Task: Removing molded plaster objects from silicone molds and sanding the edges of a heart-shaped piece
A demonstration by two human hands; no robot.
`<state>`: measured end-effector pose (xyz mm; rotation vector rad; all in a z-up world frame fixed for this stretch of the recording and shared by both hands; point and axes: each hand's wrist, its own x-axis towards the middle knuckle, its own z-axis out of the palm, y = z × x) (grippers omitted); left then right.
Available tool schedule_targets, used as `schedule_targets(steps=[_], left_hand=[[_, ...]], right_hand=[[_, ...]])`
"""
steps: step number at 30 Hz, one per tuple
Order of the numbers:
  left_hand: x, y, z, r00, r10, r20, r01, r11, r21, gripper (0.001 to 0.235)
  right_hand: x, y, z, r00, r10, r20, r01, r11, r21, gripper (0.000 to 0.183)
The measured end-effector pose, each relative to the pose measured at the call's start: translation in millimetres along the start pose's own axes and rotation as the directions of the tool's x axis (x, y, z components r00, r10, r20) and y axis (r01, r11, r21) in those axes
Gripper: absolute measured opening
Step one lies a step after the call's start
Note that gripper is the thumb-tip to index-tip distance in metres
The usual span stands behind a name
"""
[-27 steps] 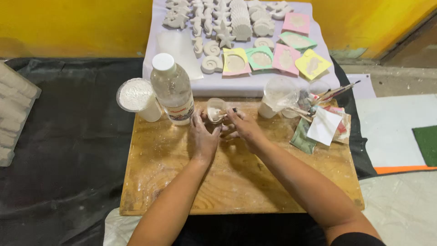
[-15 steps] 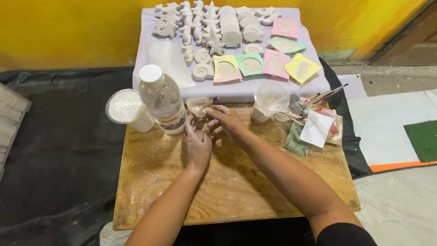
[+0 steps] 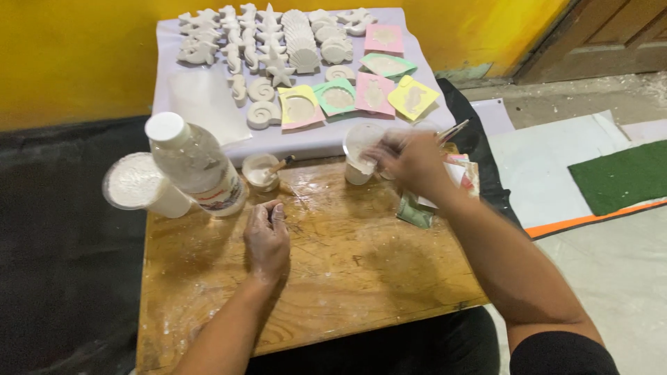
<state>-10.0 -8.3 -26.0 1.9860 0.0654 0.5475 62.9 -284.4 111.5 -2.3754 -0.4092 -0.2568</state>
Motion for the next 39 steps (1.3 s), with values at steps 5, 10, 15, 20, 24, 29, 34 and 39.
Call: schedule_targets(steps=[5, 10, 15, 20, 24, 29, 34, 39], left_hand=[[-8, 31, -10, 0.996, -0.052, 0.071, 0.046, 0.996, 0.082, 0.028], [-9, 45, -5, 0.973, -0.169, 0.157, 0.156, 0.983, 0.096, 0.048], [-8, 27, 12, 0.987, -0.016, 0.161, 0.007, 0.998, 0.058, 0.040], [-9, 38, 15, 0.980, -0.073, 0.183, 0.066, 0.997, 0.044, 0.040], [-6, 52, 19, 0.956, -0.151, 0.253, 0.160, 0.987, -0.012, 0.035], [-2, 83, 23, 0.904, -0.259, 0.340, 0.296, 0.953, -0.060, 0.036], [-1, 90, 25, 0.954, -0.102, 0.283, 0.128, 0.989, -0.076, 0.031], [1, 106, 18, 0.960, 0.015, 0.280, 0.055, 0.969, -0.241, 0.023]], right_hand=[[58, 30, -107, 0.989, 0.108, -0.100, -0.077, 0.957, 0.279, 0.036], [91, 101, -118, 0.884, 0.466, 0.040, -0.455, 0.839, 0.299, 0.021], [110, 207, -53, 0.768, 0.630, 0.113, -0.628, 0.706, 0.328, 0.029], [111, 179, -46, 0.646, 0.745, 0.167, -0.729, 0.537, 0.424, 0.032], [113, 208, -38, 0.651, 0.733, 0.197, -0.696, 0.472, 0.541, 0.029], [122, 230, -37, 0.608, 0.763, 0.219, -0.651, 0.321, 0.688, 0.020], [99, 133, -97, 0.595, 0.798, 0.097, -0.605, 0.365, 0.707, 0.026], [77, 88, -125, 0.884, 0.463, -0.069, -0.216, 0.535, 0.817, 0.022]])
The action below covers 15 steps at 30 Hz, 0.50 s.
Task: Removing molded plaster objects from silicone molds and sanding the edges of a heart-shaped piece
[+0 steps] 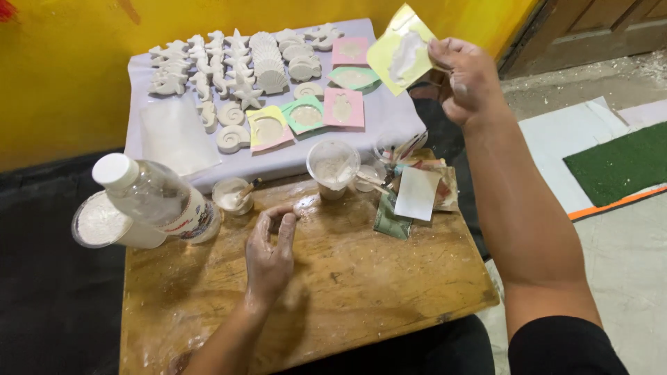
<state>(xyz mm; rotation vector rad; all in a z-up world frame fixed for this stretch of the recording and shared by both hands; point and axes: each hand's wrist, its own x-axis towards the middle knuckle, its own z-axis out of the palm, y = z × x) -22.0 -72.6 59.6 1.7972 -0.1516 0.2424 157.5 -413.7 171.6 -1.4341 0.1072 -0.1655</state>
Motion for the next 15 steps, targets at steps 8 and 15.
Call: schedule_targets(steps=[8, 15], left_hand=[[-13, 23, -8, 0.997, -0.070, -0.024, 0.050, 0.879, -0.475, 0.029], [-23, -17, -18, 0.940, -0.314, -0.133, 0.186, 0.799, -0.571, 0.022]], right_hand=[[-122, 90, 75, 0.988, 0.038, 0.148, -0.068, 0.978, 0.199, 0.019], [-193, 172, 124, 0.938, 0.239, 0.250, -0.296, 0.929, 0.223, 0.025]])
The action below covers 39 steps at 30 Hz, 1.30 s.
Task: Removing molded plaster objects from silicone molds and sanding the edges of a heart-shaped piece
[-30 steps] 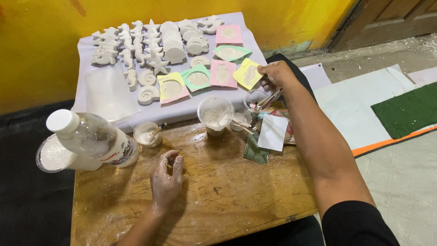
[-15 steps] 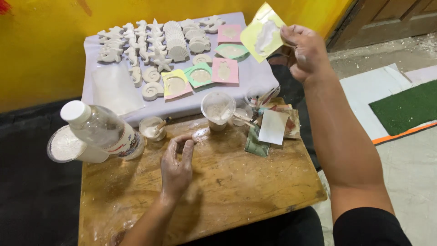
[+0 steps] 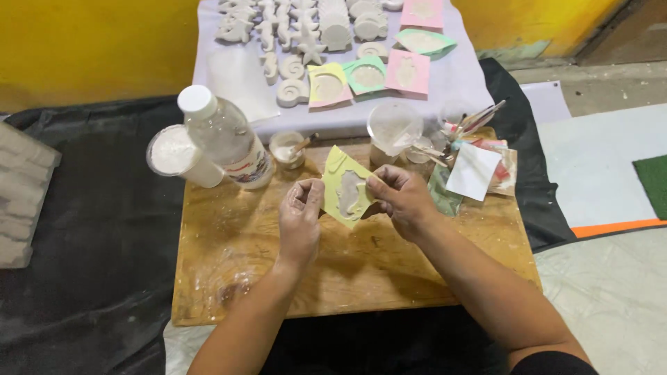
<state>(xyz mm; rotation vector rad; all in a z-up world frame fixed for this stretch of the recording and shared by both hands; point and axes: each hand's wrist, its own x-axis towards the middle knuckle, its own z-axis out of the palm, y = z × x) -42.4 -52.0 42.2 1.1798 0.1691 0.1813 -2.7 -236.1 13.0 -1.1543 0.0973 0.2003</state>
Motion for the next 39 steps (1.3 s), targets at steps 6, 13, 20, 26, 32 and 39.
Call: schedule_targets(steps=[6, 13, 20, 26, 32, 39], left_hand=[[9, -6, 0, 0.997, -0.040, -0.065, 0.048, 0.992, 0.120, 0.024], [11, -11, 4, 0.990, -0.053, -0.133, 0.067, 0.992, 0.107, 0.022], [5, 4, 10, 0.985, -0.091, -0.147, 0.107, 0.989, 0.101, 0.023], [3, 10, 12, 0.981, -0.120, -0.152, 0.134, 0.987, 0.088, 0.024], [17, -18, 0, 0.983, -0.113, -0.142, 0.126, 0.988, 0.086, 0.025], [19, -25, -3, 0.983, -0.119, -0.143, 0.131, 0.988, 0.080, 0.024]], right_hand=[[5, 25, 14, 1.000, 0.002, -0.017, -0.002, 0.999, -0.036, 0.023], [-10, 3, 38, 0.999, 0.015, -0.047, -0.021, 0.991, -0.133, 0.022], [-10, 9, 37, 0.992, 0.088, -0.087, -0.092, 0.995, -0.037, 0.022], [0, 20, 27, 0.995, 0.091, -0.049, -0.093, 0.995, -0.030, 0.021], [0, 23, 24, 0.994, 0.097, -0.044, -0.099, 0.994, -0.041, 0.020], [14, 42, 9, 0.991, 0.118, -0.063, -0.121, 0.991, -0.062, 0.018]])
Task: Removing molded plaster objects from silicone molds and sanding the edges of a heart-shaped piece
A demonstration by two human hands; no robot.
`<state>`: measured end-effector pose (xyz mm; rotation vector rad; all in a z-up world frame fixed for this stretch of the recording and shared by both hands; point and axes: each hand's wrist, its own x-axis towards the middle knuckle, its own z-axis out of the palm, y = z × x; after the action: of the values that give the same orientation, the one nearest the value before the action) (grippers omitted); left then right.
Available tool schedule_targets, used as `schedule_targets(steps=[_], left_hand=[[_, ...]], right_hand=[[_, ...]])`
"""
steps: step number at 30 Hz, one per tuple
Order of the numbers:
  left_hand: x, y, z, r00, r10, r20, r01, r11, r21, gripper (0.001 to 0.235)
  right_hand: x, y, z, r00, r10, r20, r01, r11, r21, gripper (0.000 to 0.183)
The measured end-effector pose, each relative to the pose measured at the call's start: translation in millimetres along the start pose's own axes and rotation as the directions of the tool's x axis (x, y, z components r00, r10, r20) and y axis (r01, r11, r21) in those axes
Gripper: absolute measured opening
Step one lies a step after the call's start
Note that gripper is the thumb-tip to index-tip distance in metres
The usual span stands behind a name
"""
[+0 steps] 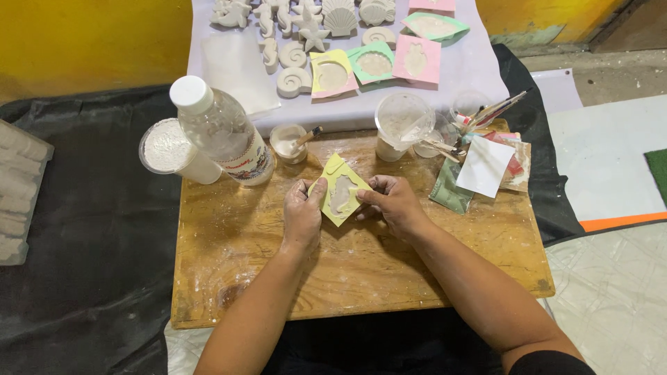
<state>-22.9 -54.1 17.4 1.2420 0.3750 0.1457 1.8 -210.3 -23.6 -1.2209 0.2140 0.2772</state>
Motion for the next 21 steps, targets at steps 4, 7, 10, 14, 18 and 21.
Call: schedule_targets(steps=[4, 7, 10, 14, 18, 21], left_hand=[[-10, 15, 5, 1.000, -0.017, 0.000, 0.017, 1.000, -0.004, 0.024], [-13, 18, 7, 1.000, -0.011, -0.010, 0.011, 1.000, -0.005, 0.022], [-16, 23, 8, 1.000, -0.026, -0.007, 0.026, 1.000, -0.009, 0.022], [-11, 18, 6, 1.000, -0.018, -0.005, 0.018, 1.000, 0.006, 0.022], [-18, 26, 9, 1.000, -0.027, -0.005, 0.027, 1.000, 0.014, 0.022], [-13, 14, 5, 1.000, -0.018, 0.021, 0.018, 1.000, 0.005, 0.020]], right_hand=[[-10, -13, 4, 1.000, 0.012, -0.006, -0.013, 1.000, -0.020, 0.019], [-4, -9, 1, 1.000, 0.004, -0.002, -0.004, 1.000, -0.022, 0.019], [-2, -7, -1, 1.000, -0.004, 0.018, 0.004, 1.000, -0.015, 0.019], [3, -1, -5, 1.000, 0.000, 0.025, 0.000, 1.000, -0.018, 0.020], [5, 0, -6, 1.000, -0.004, 0.031, 0.004, 1.000, -0.013, 0.019], [5, 2, -7, 0.999, -0.008, 0.042, 0.009, 1.000, -0.023, 0.018]])
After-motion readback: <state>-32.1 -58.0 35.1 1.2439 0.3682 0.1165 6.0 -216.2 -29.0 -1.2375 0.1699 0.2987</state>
